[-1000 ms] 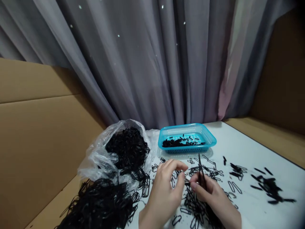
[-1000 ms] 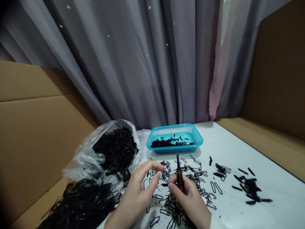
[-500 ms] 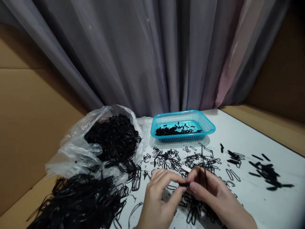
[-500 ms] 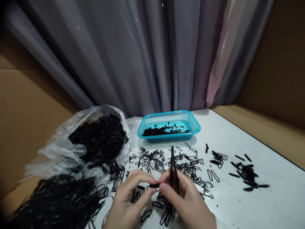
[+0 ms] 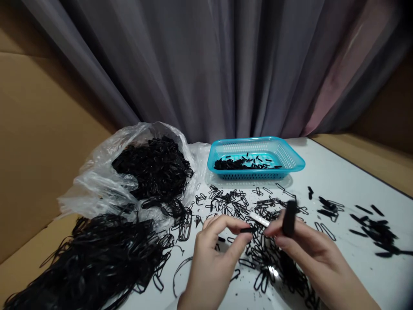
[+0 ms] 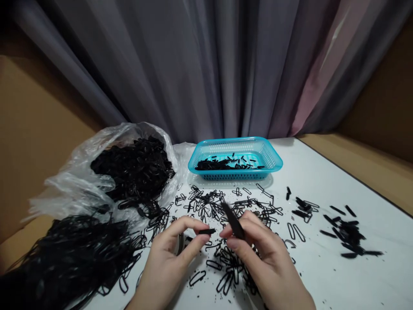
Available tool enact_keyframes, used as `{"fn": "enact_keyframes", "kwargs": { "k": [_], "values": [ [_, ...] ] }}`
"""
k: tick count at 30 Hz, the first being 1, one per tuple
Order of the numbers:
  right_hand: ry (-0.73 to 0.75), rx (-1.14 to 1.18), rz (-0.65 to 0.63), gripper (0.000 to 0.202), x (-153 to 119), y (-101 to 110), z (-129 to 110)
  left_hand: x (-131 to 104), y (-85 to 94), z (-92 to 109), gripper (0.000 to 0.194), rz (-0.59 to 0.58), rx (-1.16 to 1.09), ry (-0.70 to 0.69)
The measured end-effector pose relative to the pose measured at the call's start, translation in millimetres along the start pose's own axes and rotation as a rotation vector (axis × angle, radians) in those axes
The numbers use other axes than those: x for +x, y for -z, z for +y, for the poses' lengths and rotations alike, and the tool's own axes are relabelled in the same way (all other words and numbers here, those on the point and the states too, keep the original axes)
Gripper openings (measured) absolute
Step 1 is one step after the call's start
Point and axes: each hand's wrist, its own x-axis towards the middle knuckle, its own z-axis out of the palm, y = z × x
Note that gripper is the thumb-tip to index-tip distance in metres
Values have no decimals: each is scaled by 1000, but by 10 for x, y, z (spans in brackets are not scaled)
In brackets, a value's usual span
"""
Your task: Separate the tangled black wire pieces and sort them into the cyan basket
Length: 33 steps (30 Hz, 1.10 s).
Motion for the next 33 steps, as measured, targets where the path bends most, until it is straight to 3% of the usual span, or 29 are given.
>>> {"fn": "enact_keyframes", "kwargs": {
  "k": [5,9,15,26,33],
  "values": [
    [19,42,163,10,-17,20,-1,28,-40,-11,8,-25,-176,162],
    [70,66,185,9,-36,33,-45,41,-65,5,13,-30,-283,285],
    [146,23,130,8,-44,34,-69,2,-66,5,6,-10,-223,209],
    [222,-105,151,5,-53,12,-50,-28,-81,-24,2,20,-134,122],
    [512,-357,107,10,-82,50,-56,-80,-122,-51,8,-18,-168,182]
  ]
}}
